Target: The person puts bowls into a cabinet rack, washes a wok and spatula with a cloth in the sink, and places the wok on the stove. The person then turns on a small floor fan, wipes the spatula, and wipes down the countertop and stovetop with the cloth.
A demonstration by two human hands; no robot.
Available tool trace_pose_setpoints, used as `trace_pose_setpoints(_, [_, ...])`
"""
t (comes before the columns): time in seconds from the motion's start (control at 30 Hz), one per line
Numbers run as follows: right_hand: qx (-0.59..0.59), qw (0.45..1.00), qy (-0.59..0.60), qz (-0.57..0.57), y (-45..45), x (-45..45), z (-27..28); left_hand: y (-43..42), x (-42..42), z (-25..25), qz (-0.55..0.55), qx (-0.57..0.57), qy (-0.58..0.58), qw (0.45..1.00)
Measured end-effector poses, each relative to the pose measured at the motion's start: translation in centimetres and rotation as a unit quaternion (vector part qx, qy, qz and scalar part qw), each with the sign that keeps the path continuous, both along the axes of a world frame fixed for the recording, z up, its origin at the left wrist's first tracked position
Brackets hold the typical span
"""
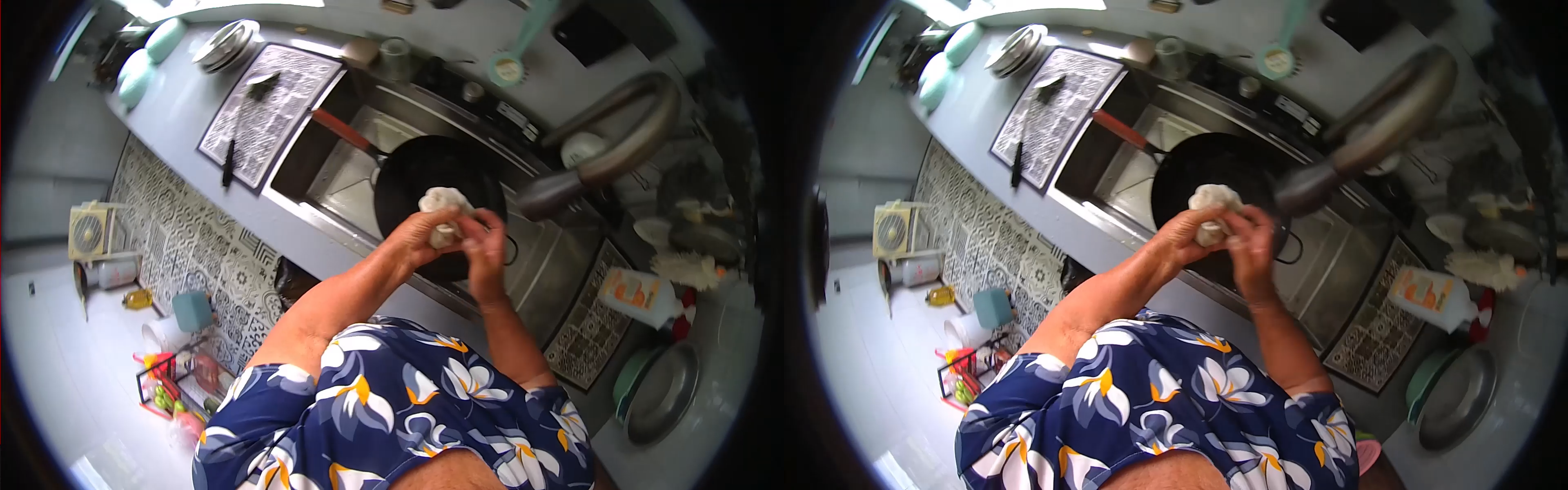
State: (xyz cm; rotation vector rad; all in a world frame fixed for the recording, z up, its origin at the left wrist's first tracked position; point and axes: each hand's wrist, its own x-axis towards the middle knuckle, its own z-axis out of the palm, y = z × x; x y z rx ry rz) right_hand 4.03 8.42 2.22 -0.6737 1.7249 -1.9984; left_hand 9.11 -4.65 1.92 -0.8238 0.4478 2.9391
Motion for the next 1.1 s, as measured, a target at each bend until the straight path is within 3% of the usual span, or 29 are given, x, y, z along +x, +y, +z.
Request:
trace_pose_setpoints(0.07, [-0.122,0.955,-0.269,-0.008,1.1,-2.0,0.9,-0.3,-0.2,1.3,0.003,-0.037,0.007,0.999])
trace_pose_setpoints(0.13, [-0.025,0.957,-0.271,-0.104,1.9,-3.9,-1.8,-0.8,-0.5,0.9,0.007,0.001,-0.03,1.0])
trace_pose_setpoints(0.17, [-0.026,0.958,-0.274,-0.081,1.8,-4.2,-2.2,-0.7,-0.6,0.6,0.017,0.015,-0.031,0.999])
trace_pose_setpoints(0.23, [-0.162,0.865,-0.469,0.076,1.3,-4.3,-2.6,0.7,-0.9,0.5,-0.015,0.046,0.016,0.999])
trace_pose_setpoints(0.27, [-0.161,0.863,-0.47,0.088,0.2,-4.1,-2.1,1.9,-1.1,1.6,-0.02,0.061,0.053,0.996])
trace_pose_setpoints(0.33, [-0.31,0.825,-0.401,0.25,-1.8,-3.4,0.6,3.5,-0.4,4.0,-0.032,0.091,0.063,0.993])
trace_pose_setpoints(0.4, [-0.296,0.855,-0.365,0.218,-2.3,-3.7,2.1,3.7,0.0,4.6,-0.085,0.055,0.062,0.993])
trace_pose_setpoints(0.47, [-0.245,0.89,-0.25,0.293,-1.9,-5.4,1.1,3.2,0.1,5.0,-0.092,0.043,0.049,0.994])
trace_pose_setpoints(0.63, [-0.129,0.925,-0.256,0.248,-2.8,-6.0,2.8,2.5,0.3,5.1,-0.107,0.003,0.057,0.993])
trace_pose_setpoints(0.7, [-0.027,0.952,-0.237,0.195,-3.2,-5.5,3.6,2.7,-0.3,4.2,-0.161,-0.178,-0.046,0.97])
trace_pose_setpoints(0.73, [-0.026,0.952,-0.237,0.194,-3.1,-5.5,3.2,2.6,-0.7,3.8,-0.161,-0.177,-0.045,0.97])
trace_pose_setpoints(0.8, [0.092,0.975,-0.137,0.146,-3.3,-5.9,1.8,1.7,-1.2,4.7,-0.271,-0.408,-0.12,0.864])
trace_pose_setpoints(0.83, [0.086,0.974,-0.138,0.156,-3.5,-6.1,1.4,2.1,-1.9,2.4,-0.263,-0.412,-0.128,0.863])
trace_pose_setpoints(0.87, [0.126,0.982,-0.024,0.141,-3.5,-6.1,0.9,2.9,-2.8,-2.0,-0.219,-0.571,-0.044,0.79])
trace_pose_setpoints(0.9, [0.156,0.975,0.091,0.128,-3.9,-5.9,0.2,2.9,-2.8,-4.5,-0.17,-0.711,0.032,0.682])
trace_pose_setpoints(0.97, [0.172,0.977,0.065,0.112,-4.2,-5.4,-1.6,2.6,-1.9,-3.8,-0.175,-0.74,-0.046,0.648])
trace_pose_setpoints(1.0, [0.178,0.977,0.055,0.1,-4.2,-5.4,-3.1,2.4,-1.0,-1.7,-0.173,-0.628,-0.138,0.746])
trace_pose_setpoints(1.03, [0.187,0.978,0.046,0.084,-4.4,-5.3,-4.1,2.3,-0.7,-1.9,-0.168,-0.614,-0.169,0.753])
trace_pose_setpoints(1.1, [0.198,0.979,0.016,0.046,-5.5,-3.4,-2.7,2.9,-0.5,-3.4,-0.158,-0.713,-0.193,0.655])
